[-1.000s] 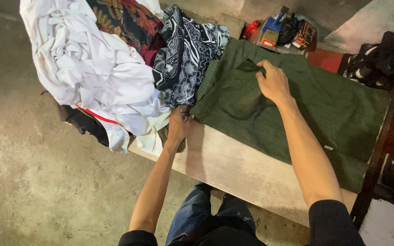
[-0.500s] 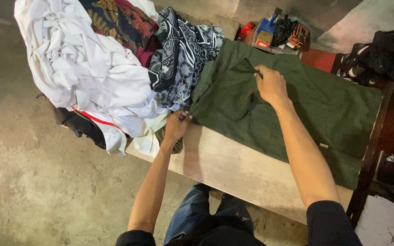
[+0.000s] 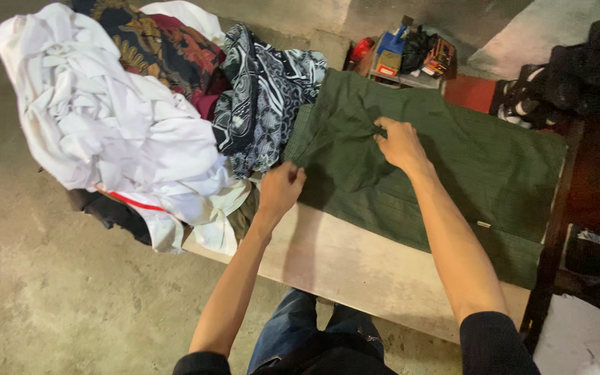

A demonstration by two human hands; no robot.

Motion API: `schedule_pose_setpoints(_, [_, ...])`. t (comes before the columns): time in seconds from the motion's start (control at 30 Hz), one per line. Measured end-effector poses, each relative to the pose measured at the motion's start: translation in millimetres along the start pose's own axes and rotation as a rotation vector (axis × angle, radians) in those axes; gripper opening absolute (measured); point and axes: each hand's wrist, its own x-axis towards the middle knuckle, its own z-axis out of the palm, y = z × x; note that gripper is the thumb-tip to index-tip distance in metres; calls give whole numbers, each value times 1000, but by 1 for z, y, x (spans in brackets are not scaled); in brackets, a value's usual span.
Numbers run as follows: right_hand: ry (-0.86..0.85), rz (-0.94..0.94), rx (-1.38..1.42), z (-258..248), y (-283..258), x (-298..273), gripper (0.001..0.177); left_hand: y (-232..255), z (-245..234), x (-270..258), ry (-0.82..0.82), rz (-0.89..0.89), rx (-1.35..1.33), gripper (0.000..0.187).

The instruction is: The person takes a green shirt from a pile, spreads it on a table, and performs a series of folds to create a compact square. They then place the folded shirt into a closet.

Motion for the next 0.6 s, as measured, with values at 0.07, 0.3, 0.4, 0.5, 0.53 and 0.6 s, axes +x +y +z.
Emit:
schedule_pose_setpoints(0.07, [43,-38,16,-4,-6,-2,40,5,19,23,1,115,-160,22])
schedule_pose_setpoints(0.3, [256,-51,-263,11,23,-5,45,10,84,50,-178,94,54,51])
schedule_pose_setpoints(0.4, [158,-73,-279,20,54,-5,42,3,106,44,-153,123,153,53])
schedule_pose_setpoints(0.5, [-45,-15,-156,29,72,-25,31,2,122,37,-176,222,166,46])
schedule_pose_setpoints(0.53, [-111,-12,-92,31,73,-31,30,4,125,36,-238,236,130,44])
schedule_pose_setpoints(0.6, [-224,32,-34,37,70,-45,33,10,131,34,-346,253,150,46])
